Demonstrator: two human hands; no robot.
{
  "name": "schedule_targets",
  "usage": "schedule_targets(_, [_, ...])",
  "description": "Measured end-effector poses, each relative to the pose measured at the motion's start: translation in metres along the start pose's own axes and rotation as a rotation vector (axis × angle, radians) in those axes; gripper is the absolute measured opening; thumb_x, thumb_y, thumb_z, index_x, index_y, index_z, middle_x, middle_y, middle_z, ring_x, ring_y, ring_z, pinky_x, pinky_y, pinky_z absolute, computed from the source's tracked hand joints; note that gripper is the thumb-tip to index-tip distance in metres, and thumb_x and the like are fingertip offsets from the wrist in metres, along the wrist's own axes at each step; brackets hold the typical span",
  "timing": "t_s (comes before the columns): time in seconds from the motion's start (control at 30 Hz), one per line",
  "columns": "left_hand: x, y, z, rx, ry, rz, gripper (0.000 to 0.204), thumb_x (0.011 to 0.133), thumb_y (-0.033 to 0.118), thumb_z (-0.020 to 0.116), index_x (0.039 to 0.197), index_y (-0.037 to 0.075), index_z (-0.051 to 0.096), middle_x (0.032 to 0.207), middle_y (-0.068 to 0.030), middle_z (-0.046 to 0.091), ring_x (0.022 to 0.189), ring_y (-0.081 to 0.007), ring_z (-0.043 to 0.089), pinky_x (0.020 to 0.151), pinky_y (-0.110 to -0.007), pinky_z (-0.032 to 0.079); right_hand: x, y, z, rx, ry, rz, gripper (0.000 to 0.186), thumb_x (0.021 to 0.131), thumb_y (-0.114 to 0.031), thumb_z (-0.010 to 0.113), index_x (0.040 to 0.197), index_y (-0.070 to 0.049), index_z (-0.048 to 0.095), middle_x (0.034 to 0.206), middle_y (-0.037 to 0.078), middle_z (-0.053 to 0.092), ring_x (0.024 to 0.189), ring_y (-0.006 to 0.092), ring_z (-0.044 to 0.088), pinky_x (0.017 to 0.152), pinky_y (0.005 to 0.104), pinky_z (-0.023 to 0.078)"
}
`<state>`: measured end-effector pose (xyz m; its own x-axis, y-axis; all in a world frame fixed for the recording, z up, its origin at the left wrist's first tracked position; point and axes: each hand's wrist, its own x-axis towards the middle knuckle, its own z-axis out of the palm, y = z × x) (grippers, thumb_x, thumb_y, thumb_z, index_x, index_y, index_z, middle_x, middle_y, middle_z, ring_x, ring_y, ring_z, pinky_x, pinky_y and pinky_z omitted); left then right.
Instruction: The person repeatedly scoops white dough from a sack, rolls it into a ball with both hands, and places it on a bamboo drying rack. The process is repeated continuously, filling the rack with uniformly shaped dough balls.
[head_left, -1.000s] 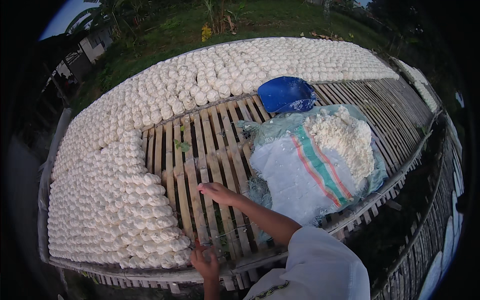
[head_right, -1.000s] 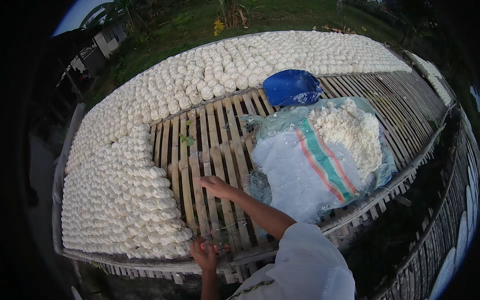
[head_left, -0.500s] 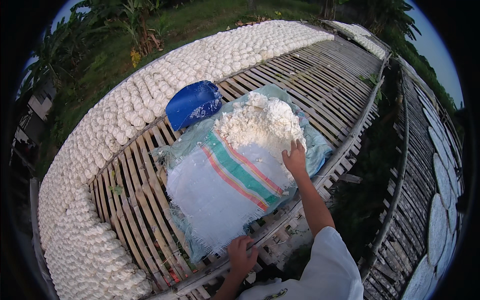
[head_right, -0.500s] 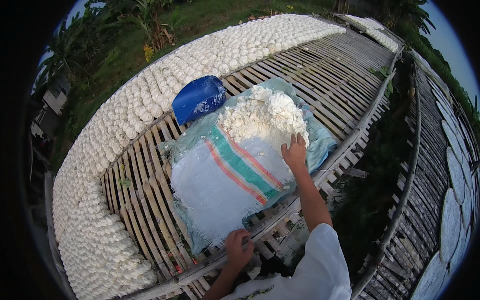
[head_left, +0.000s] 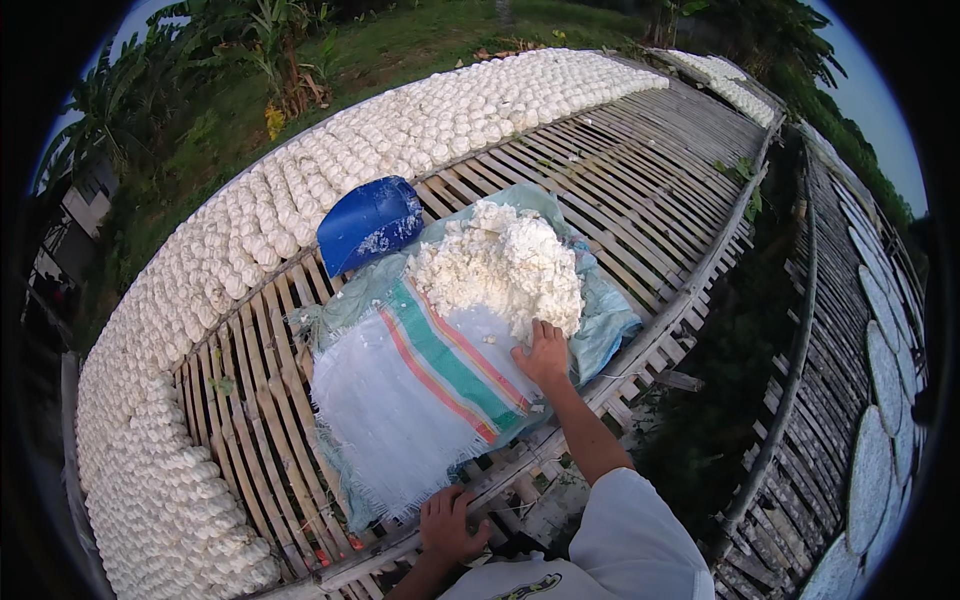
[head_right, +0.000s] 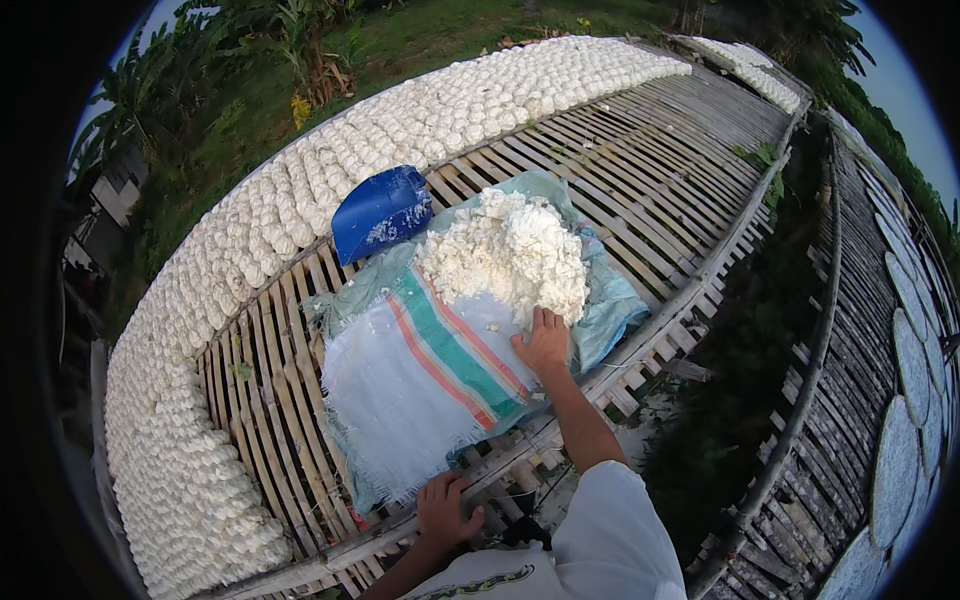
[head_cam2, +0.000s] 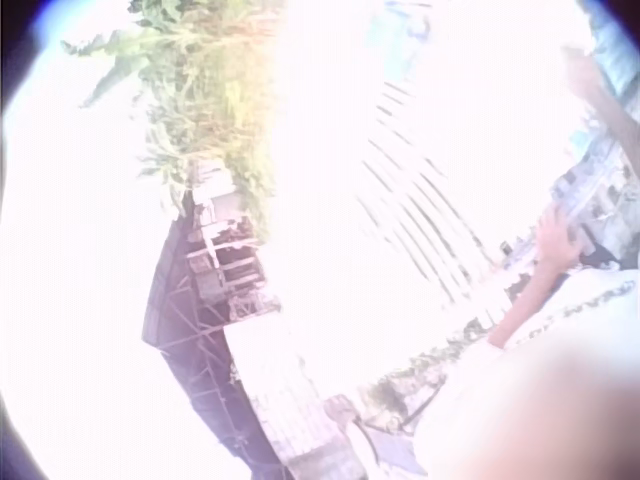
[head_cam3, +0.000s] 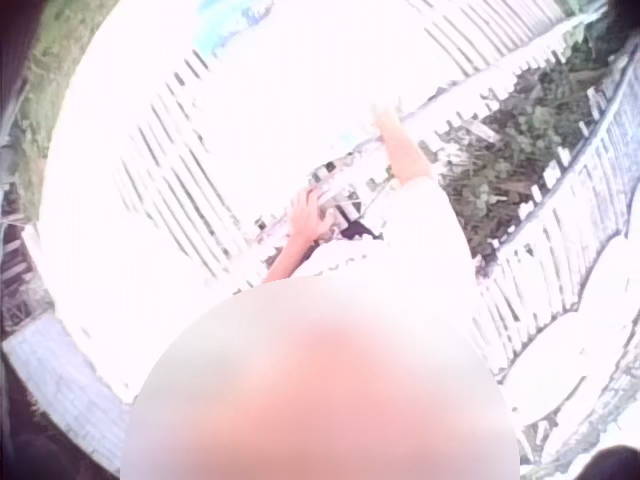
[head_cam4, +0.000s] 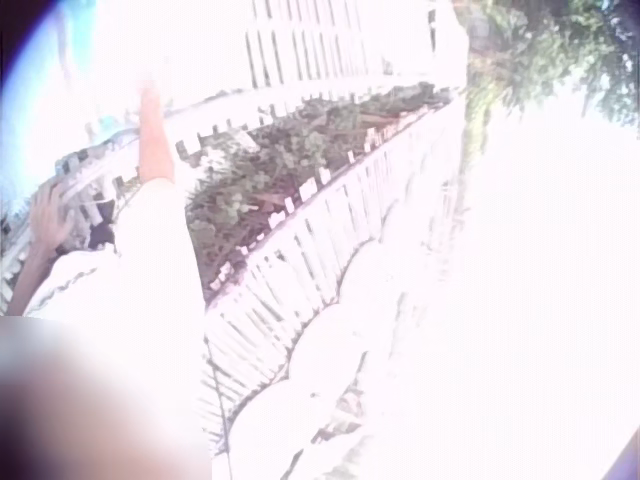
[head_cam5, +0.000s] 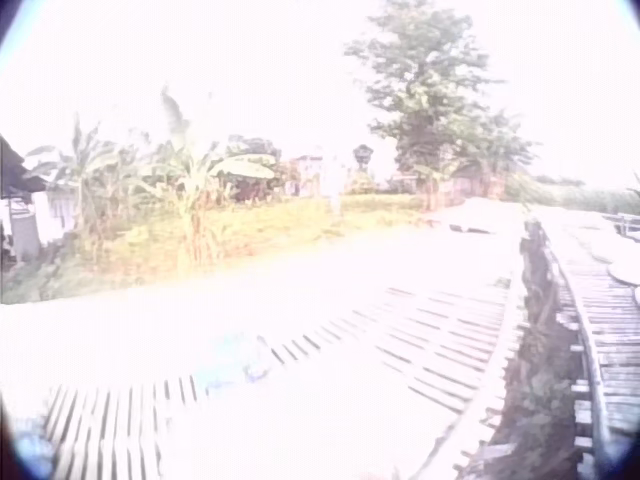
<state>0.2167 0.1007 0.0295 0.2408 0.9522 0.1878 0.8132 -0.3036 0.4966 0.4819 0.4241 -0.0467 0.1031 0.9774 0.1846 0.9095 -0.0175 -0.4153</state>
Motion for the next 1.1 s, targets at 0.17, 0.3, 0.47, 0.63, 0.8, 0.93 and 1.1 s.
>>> schedule_targets(0.17, [-0.001, -0.002, -0.001, 0.008, 0.028, 0.019, 0.056, 0.079, 0.041, 0.074, 0.125, 0.010, 0.066, 0.128, -0.0133, 0.062, 0.117, -0.0335, 0.059, 0.099, -0.049, 0.044, 0.017, -0.002, -0.006, 0.058, -0.071, 0.010, 0.080, 0.087, -0.050, 0.071, 0.149, -0.002, 0.056, 0.152, 0.020, 0.053, 0.136, 0.0395, 0.052, 0.117, 0.0549, 0.041])
schedule_targets(0.3, [-0.002, -0.002, 0.001, 0.007, 0.051, 0.001, 0.055, 0.079, 0.042, 0.075, 0.125, 0.012, 0.067, 0.126, -0.0121, 0.062, 0.116, -0.0328, 0.060, 0.098, -0.048, 0.045, 0.020, -0.023, 0.017, -0.181, 0.084, 0.120, 0.085, 0.090, -0.058, 0.070, 0.155, -0.006, 0.051, 0.157, 0.019, 0.050, 0.141, 0.0375, 0.050, 0.118, 0.0525, 0.038])
schedule_targets(0.47, [-0.003, -0.004, 0.001, -0.022, 0.023, -0.037, 0.054, 0.080, 0.044, 0.076, 0.125, 0.014, 0.068, 0.126, -0.0111, 0.063, 0.117, -0.0322, 0.061, 0.098, -0.047, 0.045, 0.016, -0.032, 0.022, -0.016, -0.195, 0.158, 0.086, 0.089, -0.058, 0.071, 0.156, -0.008, 0.049, 0.152, 0.020, 0.055, 0.140, 0.0360, 0.051, 0.119, 0.0504, 0.036])
schedule_targets(0.63, [-0.003, -0.006, 0.001, 0.002, 0.029, -0.022, 0.054, 0.080, 0.045, 0.076, 0.124, 0.014, 0.069, 0.127, -0.0111, 0.062, 0.117, -0.0320, 0.062, 0.100, -0.048, 0.045, 0.038, -0.025, 0.032, -0.127, 0.112, -0.164, 0.075, 0.086, -0.051, 0.076, 0.147, -0.011, 0.057, 0.136, 0.011, 0.065, 0.132, 0.0332, 0.056, 0.113, 0.0523, 0.041])
schedule_targets(0.8, [-0.003, -0.008, -0.001, 0.001, 0.002, -0.029, 0.052, 0.081, 0.043, 0.077, 0.124, 0.015, 0.069, 0.127, -0.0104, 0.062, 0.118, -0.0310, 0.062, 0.101, -0.047, 0.046, 0.048, -0.011, 0.046, -0.161, -0.201, -0.336, 0.049, 0.084, -0.038, 0.076, 0.127, -0.015, 0.073, 0.125, 0.007, 0.068, 0.124, 0.0291, 0.060, 0.106, 0.0522, 0.048])
schedule_targets(0.93, [-0.001, -0.011, -0.002, -0.011, -0.017, -0.021, 0.051, 0.082, 0.044, 0.077, 0.124, 0.015, 0.069, 0.127, -0.0098, 0.062, 0.119, -0.0303, 0.061, 0.101, -0.047, 0.046, 0.020, 0.004, 0.023, -0.047, -0.101, -0.365, 0.037, 0.084, -0.034, 0.075, 0.117, -0.018, 0.077, 0.118, 0.007, 0.068, 0.118, 0.0294, 0.061, 0.100, 0.0502, 0.052])
schedule_targets(1.1, [-0.002, -0.015, 0.002, -0.026, -0.011, -0.027, 0.051, 0.083, 0.045, 0.077, 0.124, 0.015, 0.069, 0.127, -0.0095, 0.062, 0.118, -0.0299, 0.062, 0.100, -0.047, 0.046, -0.009, 0.008, 0.004, -0.306, 0.030, -0.638, 0.039, 0.087, -0.040, 0.073, 0.119, -0.018, 0.076, 0.116, 0.007, 0.066, 0.114, 0.0313, 0.061, 0.094, 0.0501, 0.054])
